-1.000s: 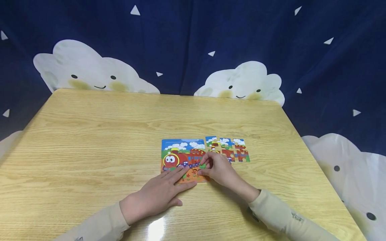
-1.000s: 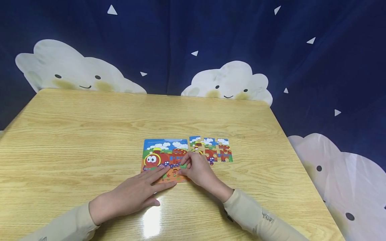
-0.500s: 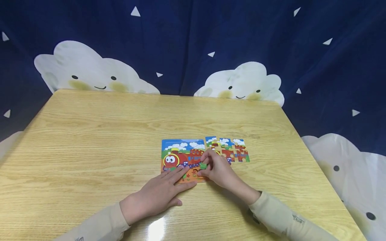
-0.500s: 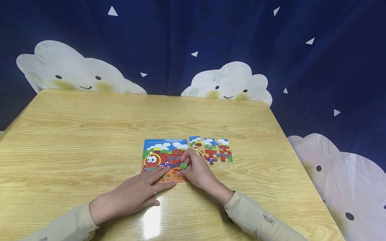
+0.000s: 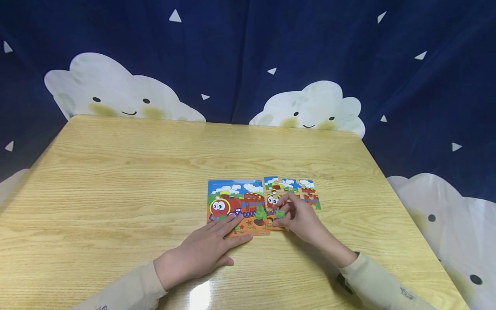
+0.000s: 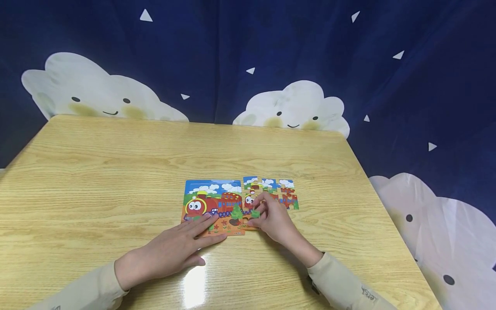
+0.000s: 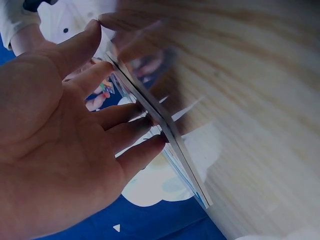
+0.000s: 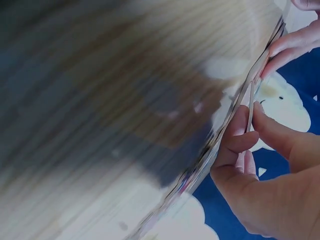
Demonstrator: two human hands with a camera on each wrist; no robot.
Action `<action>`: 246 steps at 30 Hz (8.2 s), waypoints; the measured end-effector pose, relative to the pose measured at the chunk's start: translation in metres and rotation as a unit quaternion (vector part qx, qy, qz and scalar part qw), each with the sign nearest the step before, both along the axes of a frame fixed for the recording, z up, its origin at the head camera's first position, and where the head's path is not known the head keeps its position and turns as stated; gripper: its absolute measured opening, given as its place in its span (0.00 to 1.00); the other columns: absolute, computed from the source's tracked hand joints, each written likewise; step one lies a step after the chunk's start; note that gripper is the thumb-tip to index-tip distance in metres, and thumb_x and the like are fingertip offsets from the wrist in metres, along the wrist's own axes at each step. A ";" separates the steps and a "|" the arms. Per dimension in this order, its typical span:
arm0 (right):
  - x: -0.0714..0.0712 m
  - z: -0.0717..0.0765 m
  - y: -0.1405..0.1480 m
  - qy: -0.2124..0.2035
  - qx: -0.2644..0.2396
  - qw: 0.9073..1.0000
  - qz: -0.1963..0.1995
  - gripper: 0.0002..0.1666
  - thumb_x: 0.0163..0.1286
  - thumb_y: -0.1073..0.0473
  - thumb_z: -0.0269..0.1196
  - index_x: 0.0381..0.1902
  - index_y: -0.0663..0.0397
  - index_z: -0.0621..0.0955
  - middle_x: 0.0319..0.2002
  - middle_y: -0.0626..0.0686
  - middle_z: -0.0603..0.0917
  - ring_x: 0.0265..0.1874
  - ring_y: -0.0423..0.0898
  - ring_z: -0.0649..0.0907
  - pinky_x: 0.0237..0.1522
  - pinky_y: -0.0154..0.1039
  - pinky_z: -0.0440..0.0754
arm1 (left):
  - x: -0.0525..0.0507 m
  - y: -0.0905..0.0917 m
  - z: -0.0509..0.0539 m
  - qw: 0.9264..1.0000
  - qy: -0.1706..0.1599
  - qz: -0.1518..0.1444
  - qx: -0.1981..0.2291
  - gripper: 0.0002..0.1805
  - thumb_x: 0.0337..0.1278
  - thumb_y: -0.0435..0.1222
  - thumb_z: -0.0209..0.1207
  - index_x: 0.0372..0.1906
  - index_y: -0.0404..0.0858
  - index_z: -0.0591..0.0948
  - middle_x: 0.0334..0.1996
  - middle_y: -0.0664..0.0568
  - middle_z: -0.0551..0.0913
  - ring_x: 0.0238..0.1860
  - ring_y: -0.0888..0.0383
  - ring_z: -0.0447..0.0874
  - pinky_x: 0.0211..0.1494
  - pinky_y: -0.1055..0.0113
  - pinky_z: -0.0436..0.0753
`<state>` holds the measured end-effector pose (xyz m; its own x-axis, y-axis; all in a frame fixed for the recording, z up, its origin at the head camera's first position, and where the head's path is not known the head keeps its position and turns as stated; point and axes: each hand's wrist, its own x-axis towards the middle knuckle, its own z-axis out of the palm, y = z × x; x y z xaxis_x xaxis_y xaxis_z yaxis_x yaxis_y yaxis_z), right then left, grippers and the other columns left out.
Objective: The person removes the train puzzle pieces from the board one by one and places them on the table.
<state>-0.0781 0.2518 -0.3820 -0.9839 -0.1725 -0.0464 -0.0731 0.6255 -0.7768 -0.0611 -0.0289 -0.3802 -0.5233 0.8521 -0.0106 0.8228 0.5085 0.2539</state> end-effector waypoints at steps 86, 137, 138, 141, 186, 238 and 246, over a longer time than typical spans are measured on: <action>-0.001 0.011 0.009 -0.073 -0.121 0.990 -0.002 0.16 0.61 0.72 0.68 0.46 0.74 0.80 0.43 0.65 0.85 0.39 0.51 0.87 0.42 0.34 0.83 | 0.000 -0.014 0.002 0.999 -0.002 0.005 0.031 0.34 0.61 0.47 0.63 0.72 0.49 0.69 0.74 0.35 0.57 0.72 0.39 0.58 0.69 0.49 0.66; -0.009 -0.003 -0.072 0.013 0.017 0.996 0.087 0.07 0.59 0.67 0.72 0.35 0.59 0.84 0.25 0.47 0.78 0.22 0.37 0.75 0.26 0.30 0.76 | 0.006 -0.032 -0.004 0.999 0.025 0.018 0.025 0.33 0.60 0.48 0.63 0.70 0.48 0.72 0.72 0.34 0.60 0.71 0.39 0.61 0.65 0.50 0.71; -0.009 -0.003 -0.072 0.014 0.017 0.996 0.088 0.07 0.59 0.67 0.71 0.34 0.59 0.84 0.25 0.46 0.78 0.22 0.37 0.75 0.26 0.30 0.76 | 0.006 -0.032 -0.003 0.999 0.024 0.018 0.025 0.33 0.60 0.48 0.63 0.70 0.47 0.72 0.72 0.34 0.60 0.71 0.39 0.61 0.65 0.50 0.71; -0.009 -0.002 -0.071 0.010 0.015 0.996 0.084 0.07 0.59 0.67 0.71 0.35 0.58 0.84 0.24 0.46 0.77 0.22 0.37 0.74 0.26 0.30 0.75 | 0.005 -0.032 -0.004 0.999 0.022 0.017 0.023 0.33 0.60 0.48 0.63 0.70 0.48 0.72 0.72 0.34 0.60 0.71 0.38 0.60 0.65 0.50 0.71; 0.000 0.005 0.035 -0.028 0.041 0.997 -0.064 0.15 0.56 0.67 0.73 0.38 0.62 0.79 0.27 0.51 0.81 0.26 0.44 0.79 0.25 0.32 0.76 | 0.006 -0.032 -0.005 0.999 0.042 0.011 0.028 0.32 0.61 0.49 0.62 0.70 0.48 0.72 0.72 0.34 0.59 0.71 0.39 0.60 0.65 0.52 0.71; 0.007 0.001 0.040 0.024 0.036 0.997 -0.068 0.15 0.52 0.71 0.74 0.37 0.64 0.82 0.32 0.55 0.85 0.28 0.44 0.82 0.28 0.32 0.81 | 0.002 -0.030 -0.001 0.999 0.033 0.010 0.038 0.30 0.61 0.47 0.63 0.69 0.48 0.74 0.71 0.35 0.63 0.69 0.40 0.64 0.63 0.48 0.73; 0.002 0.004 0.019 -0.008 -0.061 0.998 -0.020 0.14 0.54 0.73 0.72 0.38 0.70 0.82 0.35 0.60 0.86 0.31 0.49 0.86 0.33 0.33 0.84 | 0.000 -0.029 0.001 0.998 0.033 0.008 0.047 0.29 0.61 0.47 0.63 0.68 0.48 0.75 0.69 0.35 0.65 0.67 0.40 0.65 0.62 0.47 0.73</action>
<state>-0.0760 0.2710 -0.3784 -0.9894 -0.1385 -0.0437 -0.0365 0.5284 -0.8482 -0.0613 -0.0576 -0.3795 -0.5343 0.8387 0.1051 0.8311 0.4986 0.2464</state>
